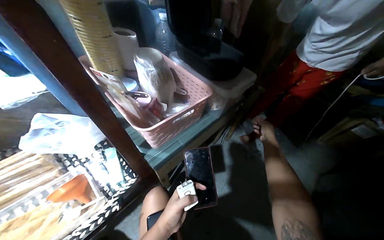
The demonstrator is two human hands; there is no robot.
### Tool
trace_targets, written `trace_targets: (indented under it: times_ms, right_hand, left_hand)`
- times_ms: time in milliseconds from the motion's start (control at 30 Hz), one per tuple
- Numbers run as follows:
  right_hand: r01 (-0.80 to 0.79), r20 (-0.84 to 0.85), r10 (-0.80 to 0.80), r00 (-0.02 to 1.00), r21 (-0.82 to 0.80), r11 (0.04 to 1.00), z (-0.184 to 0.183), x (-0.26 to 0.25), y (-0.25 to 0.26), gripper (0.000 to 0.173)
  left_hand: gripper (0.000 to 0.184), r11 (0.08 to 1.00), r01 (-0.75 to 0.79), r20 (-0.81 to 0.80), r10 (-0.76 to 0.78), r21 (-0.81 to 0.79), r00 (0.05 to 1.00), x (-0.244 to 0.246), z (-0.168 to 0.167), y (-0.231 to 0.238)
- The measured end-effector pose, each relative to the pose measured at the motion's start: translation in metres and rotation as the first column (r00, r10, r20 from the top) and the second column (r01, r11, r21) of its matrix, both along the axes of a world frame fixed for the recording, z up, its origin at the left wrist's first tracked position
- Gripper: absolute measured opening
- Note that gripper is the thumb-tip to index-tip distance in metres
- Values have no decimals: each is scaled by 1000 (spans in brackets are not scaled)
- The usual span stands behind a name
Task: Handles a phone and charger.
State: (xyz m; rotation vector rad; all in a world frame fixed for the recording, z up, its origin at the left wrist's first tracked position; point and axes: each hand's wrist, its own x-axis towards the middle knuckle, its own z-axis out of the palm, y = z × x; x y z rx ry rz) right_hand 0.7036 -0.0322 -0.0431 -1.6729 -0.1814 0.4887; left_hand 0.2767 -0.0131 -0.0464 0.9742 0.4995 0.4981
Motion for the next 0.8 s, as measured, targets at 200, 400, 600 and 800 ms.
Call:
trace_targets:
  times_ms: [200, 400, 600, 800]
  right_hand:
    - [103, 64, -105, 992, 46, 994, 21, -8, -13, 40]
    - [210, 167, -241, 956, 184, 960, 47, 5, -28, 44]
    - [122, 46, -151, 987, 388, 914, 111, 19, -54, 68]
    - [117, -42, -109, 993, 279, 953, 148, 27, -66, 86]
  left_hand:
    - [27, 1000, -22, 43, 22, -4, 999, -7, 0, -3]
    - [27, 1000, -18, 46, 17, 6, 999, -10, 0, -4]
    - [28, 998, 27, 57, -30, 51, 998, -11, -2, -5]
    - [29, 996, 62, 92, -68, 66, 993, -10, 0, -8]
